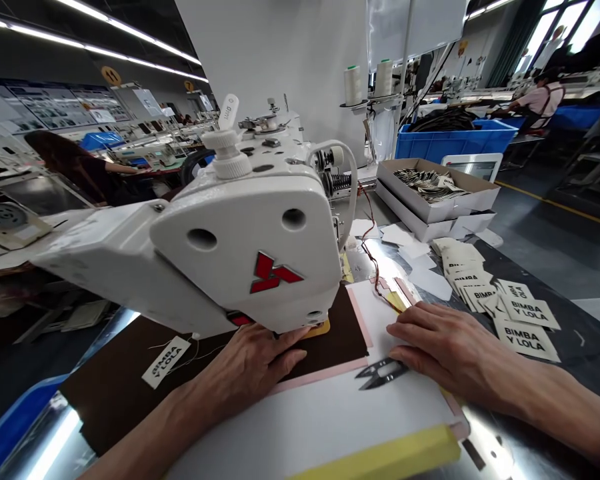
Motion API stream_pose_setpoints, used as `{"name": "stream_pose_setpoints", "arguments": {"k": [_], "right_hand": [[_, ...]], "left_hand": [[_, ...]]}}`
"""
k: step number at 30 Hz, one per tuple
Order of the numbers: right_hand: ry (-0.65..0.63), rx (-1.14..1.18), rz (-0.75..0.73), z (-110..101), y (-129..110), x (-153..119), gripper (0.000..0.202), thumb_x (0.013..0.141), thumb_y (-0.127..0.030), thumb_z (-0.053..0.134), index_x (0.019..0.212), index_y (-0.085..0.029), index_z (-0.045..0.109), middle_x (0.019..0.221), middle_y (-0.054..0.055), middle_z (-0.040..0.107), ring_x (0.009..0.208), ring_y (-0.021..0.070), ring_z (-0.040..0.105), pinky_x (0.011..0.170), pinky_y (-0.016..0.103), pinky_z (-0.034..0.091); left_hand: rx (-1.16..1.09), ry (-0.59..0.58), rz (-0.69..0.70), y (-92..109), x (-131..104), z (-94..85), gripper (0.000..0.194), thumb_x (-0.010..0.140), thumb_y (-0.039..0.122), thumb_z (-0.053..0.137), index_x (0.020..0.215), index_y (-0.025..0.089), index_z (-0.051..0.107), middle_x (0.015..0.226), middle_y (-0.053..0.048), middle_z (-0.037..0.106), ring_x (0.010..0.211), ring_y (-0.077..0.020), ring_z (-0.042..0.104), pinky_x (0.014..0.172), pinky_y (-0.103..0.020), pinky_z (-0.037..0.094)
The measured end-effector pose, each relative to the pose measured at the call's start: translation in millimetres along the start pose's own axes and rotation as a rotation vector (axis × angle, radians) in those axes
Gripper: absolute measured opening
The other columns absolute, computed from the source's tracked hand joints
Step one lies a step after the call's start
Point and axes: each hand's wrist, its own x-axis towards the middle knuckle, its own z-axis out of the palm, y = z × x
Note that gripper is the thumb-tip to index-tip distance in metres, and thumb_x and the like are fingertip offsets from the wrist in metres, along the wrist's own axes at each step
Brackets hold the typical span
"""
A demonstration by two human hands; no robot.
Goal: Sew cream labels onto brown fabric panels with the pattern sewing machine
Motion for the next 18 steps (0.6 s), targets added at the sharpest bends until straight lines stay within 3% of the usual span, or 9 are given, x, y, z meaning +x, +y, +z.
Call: {"name": "stream_pose_setpoints", "arguments": {"k": [3,6,14,18], "right_hand": [[0.029,0.005,-0.002,1,0,-1,0.025,0.112,-0.033,0.048,0.117,-0.019,0.069,0.101,0.009,0.071,0.092,0.0235,0.068,0.08,0.038,0.053],[0.06,0.009,0.008,2,-1,-2,0.024,0.112,-0.033,0.049,0.116,-0.02,0.069,0.101,0.008,0.071,0.093,0.0228,0.068,0.082,0.038,0.054],[0.072,0.032,0.009,1,-5,-5,0.024,0.112,-0.03,0.048,0.117,-0.02,0.069,0.102,0.009,0.071,0.094,0.0237,0.067,0.083,0.039,0.053],[0.045,0.037,0.017,1,-6,-5,0.024,0.112,-0.03,0.048,0.116,-0.02,0.069,0.104,0.009,0.07,0.096,0.0244,0.067,0.082,0.039,0.053]], "left_hand": [[-0.007,0.027,-0.003,4,-5,2.4,0.043,0.111,0.034,0.048,0.152,0.022,0.055,0.105,-0.006,0.081,0.105,-0.0258,0.074,0.097,-0.038,0.056],[-0.013,0.04,0.002,5,-11,-1.3,0.049,0.109,0.033,0.053,0.156,0.022,0.05,0.128,-0.008,0.076,0.119,-0.0265,0.07,0.106,-0.041,0.054],[0.047,0.147,-0.127,3,-66,-18.7,0.034,0.105,0.04,0.061,0.136,0.028,0.071,0.147,-0.004,0.066,0.139,-0.0283,0.06,0.114,-0.042,0.054],[0.082,0.192,-0.135,3,-97,-21.4,0.034,0.102,0.039,0.065,0.135,0.03,0.07,0.145,-0.002,0.067,0.133,-0.025,0.065,0.109,-0.035,0.058]]}}
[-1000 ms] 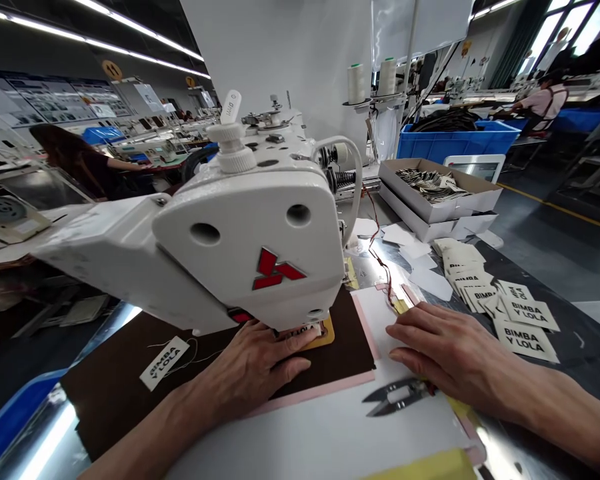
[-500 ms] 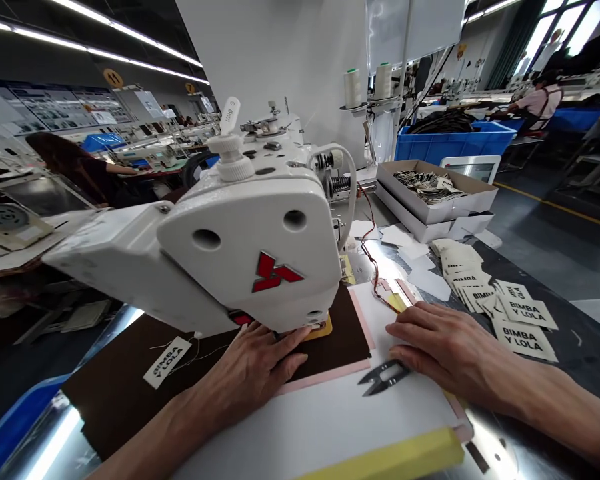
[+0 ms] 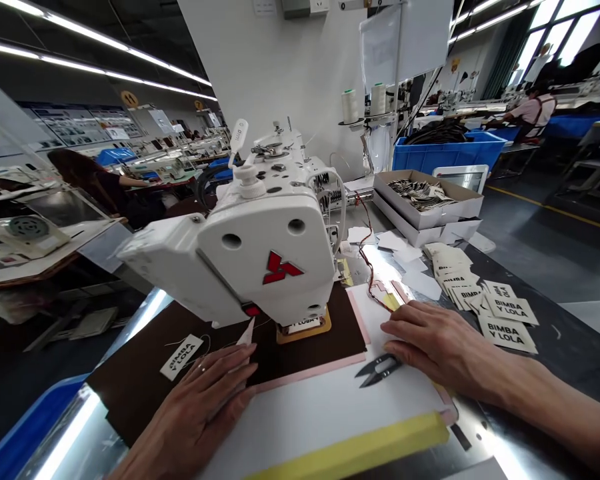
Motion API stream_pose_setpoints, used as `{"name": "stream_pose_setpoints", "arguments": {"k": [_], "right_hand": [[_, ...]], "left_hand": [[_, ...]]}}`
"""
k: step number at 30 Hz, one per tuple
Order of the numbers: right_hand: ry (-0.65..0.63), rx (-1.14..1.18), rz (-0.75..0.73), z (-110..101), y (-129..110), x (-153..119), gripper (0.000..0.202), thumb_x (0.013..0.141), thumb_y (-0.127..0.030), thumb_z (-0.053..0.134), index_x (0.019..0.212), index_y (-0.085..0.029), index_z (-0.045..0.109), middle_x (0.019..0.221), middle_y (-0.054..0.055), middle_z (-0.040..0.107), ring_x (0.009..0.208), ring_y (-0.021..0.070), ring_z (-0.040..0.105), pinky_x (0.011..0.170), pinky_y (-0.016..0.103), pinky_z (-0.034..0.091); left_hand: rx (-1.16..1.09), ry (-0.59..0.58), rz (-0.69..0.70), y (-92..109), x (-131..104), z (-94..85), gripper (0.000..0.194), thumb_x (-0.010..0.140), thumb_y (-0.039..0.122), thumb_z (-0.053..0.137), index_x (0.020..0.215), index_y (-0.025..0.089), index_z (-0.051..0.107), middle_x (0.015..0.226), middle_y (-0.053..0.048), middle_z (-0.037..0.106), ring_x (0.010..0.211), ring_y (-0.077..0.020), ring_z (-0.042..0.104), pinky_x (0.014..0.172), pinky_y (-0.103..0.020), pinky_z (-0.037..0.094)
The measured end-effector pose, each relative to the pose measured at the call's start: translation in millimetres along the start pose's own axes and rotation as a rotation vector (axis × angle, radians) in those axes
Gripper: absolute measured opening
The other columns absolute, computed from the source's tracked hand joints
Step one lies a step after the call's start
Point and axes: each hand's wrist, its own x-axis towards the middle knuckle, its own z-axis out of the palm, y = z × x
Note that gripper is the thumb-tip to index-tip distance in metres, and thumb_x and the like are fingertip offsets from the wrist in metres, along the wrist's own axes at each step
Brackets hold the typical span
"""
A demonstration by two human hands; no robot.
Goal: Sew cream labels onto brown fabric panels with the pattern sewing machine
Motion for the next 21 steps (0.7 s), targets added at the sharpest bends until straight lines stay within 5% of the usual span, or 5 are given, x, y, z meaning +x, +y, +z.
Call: {"name": "stream_pose_setpoints", "arguments": {"k": [9,15,21], "right_hand": [[-0.11,-0.073,0.034,-12,-17,-17,0.018,0.108,-0.034,0.059,0.113,-0.02,0.068,0.104,0.008,0.067,0.093,0.0258,0.065,0.083,0.042,0.053],[-0.075,-0.073,0.079,-8,-20,-47,0.019,0.108,-0.034,0.057,0.121,-0.023,0.067,0.116,0.009,0.068,0.103,0.0258,0.067,0.089,0.042,0.056],[-0.023,-0.054,0.063,-1,-18,-56,0.016,0.108,-0.032,0.058,0.118,-0.023,0.067,0.117,0.008,0.07,0.105,0.0249,0.069,0.093,0.041,0.058]], "left_hand": [[0.018,-0.002,-0.044,10,-24,3.3,0.038,0.101,0.048,0.064,0.137,0.038,0.066,0.141,0.002,0.069,0.128,-0.0249,0.066,0.105,-0.035,0.059],[0.079,-0.084,0.01,32,8,13.6,0.053,0.098,0.057,0.068,0.145,0.034,0.06,0.142,-0.001,0.068,0.125,-0.0268,0.067,0.1,-0.036,0.061],[-0.003,-0.16,-0.153,42,34,23.8,0.044,0.103,0.06,0.059,0.136,0.033,0.068,0.14,-0.006,0.066,0.127,-0.0302,0.064,0.102,-0.044,0.057]]}}
